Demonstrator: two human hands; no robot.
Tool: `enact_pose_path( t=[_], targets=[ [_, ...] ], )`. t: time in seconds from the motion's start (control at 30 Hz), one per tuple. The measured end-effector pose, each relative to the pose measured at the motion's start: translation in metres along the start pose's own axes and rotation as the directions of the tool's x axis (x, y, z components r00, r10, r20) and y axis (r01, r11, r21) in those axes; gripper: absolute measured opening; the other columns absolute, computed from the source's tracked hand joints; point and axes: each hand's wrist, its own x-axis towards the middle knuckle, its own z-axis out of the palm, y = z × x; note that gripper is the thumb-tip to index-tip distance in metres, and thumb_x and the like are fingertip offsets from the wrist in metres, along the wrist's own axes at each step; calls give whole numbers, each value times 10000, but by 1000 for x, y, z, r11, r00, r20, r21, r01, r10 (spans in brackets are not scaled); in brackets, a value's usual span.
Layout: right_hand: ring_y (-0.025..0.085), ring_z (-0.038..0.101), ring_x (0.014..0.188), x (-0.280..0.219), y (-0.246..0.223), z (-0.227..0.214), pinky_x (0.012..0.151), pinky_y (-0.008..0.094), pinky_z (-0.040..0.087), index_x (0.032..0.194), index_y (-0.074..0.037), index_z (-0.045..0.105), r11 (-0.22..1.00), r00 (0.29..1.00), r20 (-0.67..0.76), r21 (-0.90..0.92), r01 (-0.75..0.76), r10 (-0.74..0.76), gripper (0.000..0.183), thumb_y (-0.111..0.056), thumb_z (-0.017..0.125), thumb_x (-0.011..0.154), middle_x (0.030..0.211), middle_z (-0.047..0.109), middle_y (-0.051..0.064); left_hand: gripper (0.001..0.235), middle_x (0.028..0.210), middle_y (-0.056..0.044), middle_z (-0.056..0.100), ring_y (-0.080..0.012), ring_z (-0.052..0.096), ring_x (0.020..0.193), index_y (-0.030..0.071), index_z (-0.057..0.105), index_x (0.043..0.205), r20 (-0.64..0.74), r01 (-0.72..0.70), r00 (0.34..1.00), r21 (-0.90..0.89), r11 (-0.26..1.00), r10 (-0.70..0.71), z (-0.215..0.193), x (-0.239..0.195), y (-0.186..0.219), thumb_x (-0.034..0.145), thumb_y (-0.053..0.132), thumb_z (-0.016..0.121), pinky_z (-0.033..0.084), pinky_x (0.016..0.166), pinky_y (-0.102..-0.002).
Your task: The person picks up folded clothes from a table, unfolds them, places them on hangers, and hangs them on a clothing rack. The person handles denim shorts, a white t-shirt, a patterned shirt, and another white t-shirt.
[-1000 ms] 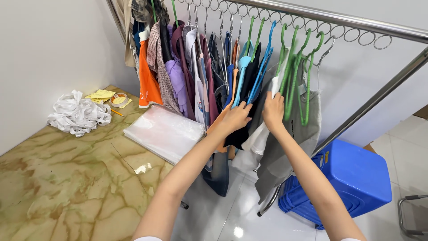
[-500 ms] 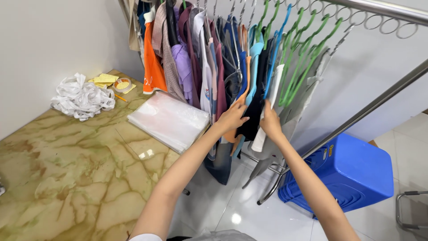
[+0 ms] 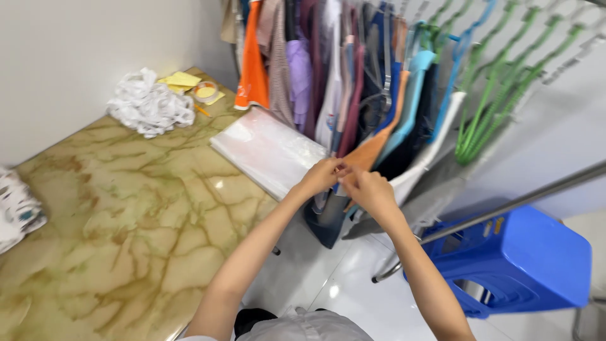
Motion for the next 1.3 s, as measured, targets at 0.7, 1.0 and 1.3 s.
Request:
enact_pose_path(
  t=[0.7, 1.0, 1.3],
  targets=[
    [177, 660, 693, 79, -371, 113, 628, 265, 545, 1130, -64, 698, 310, 842, -141, 888, 340, -521, 154, -147, 590, 1058, 722, 656, 103, 197, 1011, -78, 754, -189, 712, 863, 133, 728, 1106, -778, 129, 191, -585, 801, -599, -254, -452, -235, 1050, 245, 577, 565, 756, -305],
    [410, 585, 1267, 166, -461, 300, 979, 503, 523, 1187, 18, 703, 570, 765, 46, 696, 437, -642, 240, -88, 674, 973, 1230, 675, 238, 172, 987, -64, 757, -188, 728, 847, 148, 712, 1091, -679, 159, -85, -732, 662, -730, -272, -567, -286, 1032, 261, 598, 559, 739, -315],
    [454, 204, 1513, 176, -500, 363, 1253, 534, 177, 1535, 26, 379, 664, 785, 342, 739, 115, -516, 757, -191, 715, 893, 1609, 277, 315, 451, 1362, -318, 503, -521, 554, 1238, 45, 554, 1399, -720, 340, -68, -667, 663, -690, -300, -566, -348, 991, 211, 651, 494, 1011, -587]
  ],
)
